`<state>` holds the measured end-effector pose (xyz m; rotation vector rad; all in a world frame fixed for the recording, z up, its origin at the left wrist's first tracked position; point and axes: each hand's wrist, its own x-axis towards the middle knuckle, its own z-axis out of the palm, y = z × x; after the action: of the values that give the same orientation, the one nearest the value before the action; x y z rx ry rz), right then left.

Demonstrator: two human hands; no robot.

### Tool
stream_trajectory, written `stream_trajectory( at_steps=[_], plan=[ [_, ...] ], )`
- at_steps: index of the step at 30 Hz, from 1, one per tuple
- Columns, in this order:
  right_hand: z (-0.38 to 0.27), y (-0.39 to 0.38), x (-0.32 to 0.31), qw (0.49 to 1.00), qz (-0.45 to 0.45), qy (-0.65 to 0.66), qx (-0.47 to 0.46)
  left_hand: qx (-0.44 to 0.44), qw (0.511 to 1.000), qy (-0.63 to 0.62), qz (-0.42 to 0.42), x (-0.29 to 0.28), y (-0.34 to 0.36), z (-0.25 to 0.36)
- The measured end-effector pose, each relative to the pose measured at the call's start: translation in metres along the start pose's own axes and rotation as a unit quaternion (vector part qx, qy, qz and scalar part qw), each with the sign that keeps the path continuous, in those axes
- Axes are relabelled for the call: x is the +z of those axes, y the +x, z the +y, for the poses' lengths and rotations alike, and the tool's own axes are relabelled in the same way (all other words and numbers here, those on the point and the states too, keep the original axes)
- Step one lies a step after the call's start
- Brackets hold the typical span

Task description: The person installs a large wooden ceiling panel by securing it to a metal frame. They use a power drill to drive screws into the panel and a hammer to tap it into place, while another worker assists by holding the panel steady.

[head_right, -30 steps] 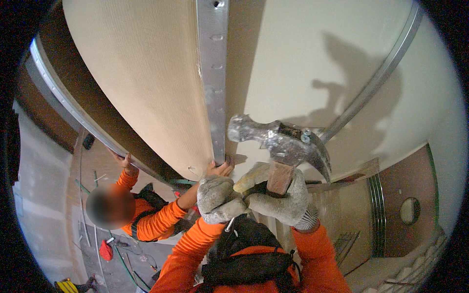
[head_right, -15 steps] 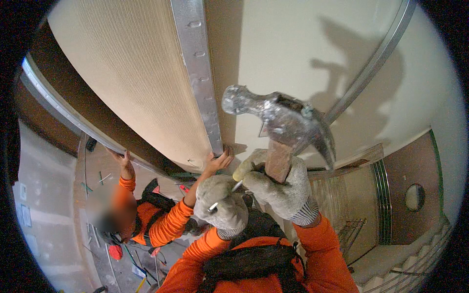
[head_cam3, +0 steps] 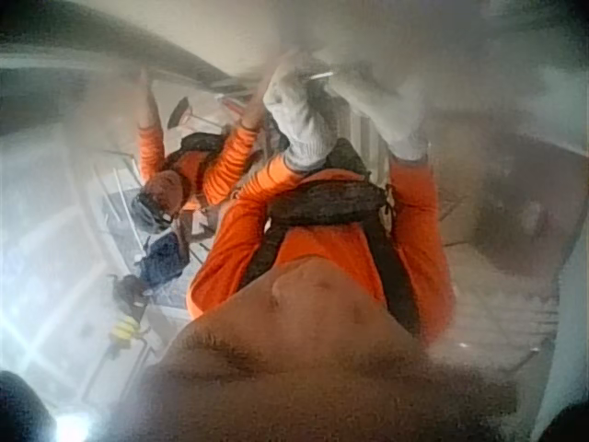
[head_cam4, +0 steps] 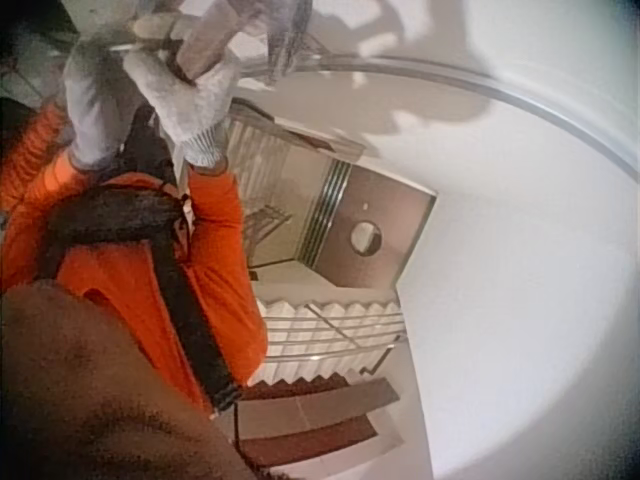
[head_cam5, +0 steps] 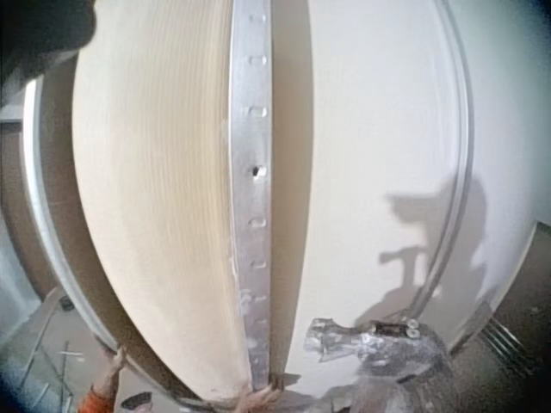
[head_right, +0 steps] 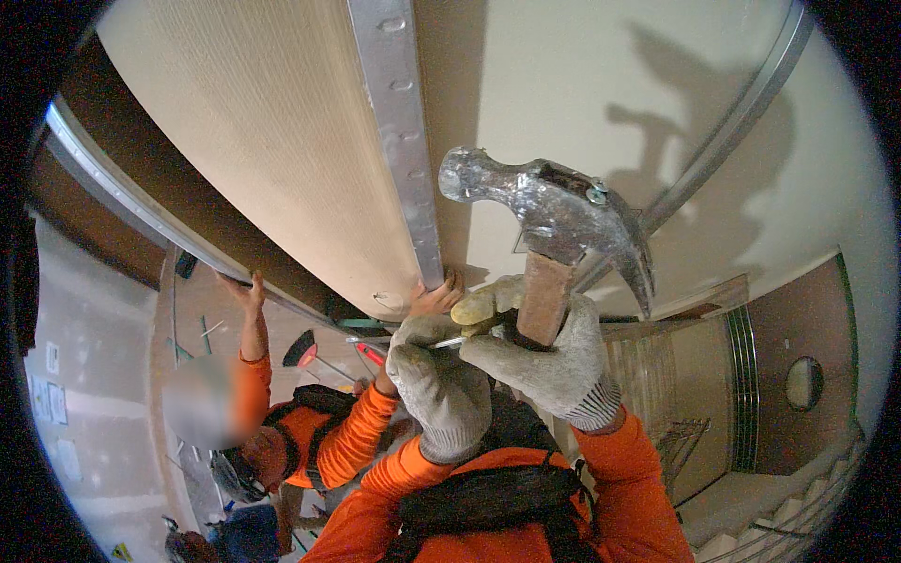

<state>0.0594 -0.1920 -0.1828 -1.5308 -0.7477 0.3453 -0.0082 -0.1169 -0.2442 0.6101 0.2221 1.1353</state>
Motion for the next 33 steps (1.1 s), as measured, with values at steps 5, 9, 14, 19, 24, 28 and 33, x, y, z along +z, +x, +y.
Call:
stream_trajectory(
  at_steps=[5,9,14,19,24,28,33],
  plan=[
    [0.006,0.006,0.009,0.999,-0.016,0.033,-0.04,-0.085,0.996,-0.004,-0.001,-0.024,-0.001,-0.01],
    [0.006,0.009,0.019,0.997,0.009,0.073,-0.031,-0.109,0.994,0.005,0.018,-0.037,0.009,-0.012],
    [0.01,0.01,0.018,0.99,0.042,0.129,0.026,-0.078,0.992,0.039,-0.09,-0.022,0.021,0.008],
    [0.017,0.015,0.02,0.992,0.077,0.104,0.005,-0.029,0.942,0.251,-0.219,-0.036,0.047,0.024],
    [0.02,0.02,0.022,0.992,0.064,0.107,0.026,-0.063,0.897,0.334,-0.284,-0.039,0.054,0.038],
    [0.036,0.022,0.031,0.994,0.101,0.037,0.033,-0.298,0.904,0.225,-0.207,-0.063,0.049,0.029],
    [0.073,0.014,0.016,0.989,0.129,-0.033,0.057,-0.345,0.928,-0.071,-0.12,-0.13,0.02,-0.023]
  ],
)
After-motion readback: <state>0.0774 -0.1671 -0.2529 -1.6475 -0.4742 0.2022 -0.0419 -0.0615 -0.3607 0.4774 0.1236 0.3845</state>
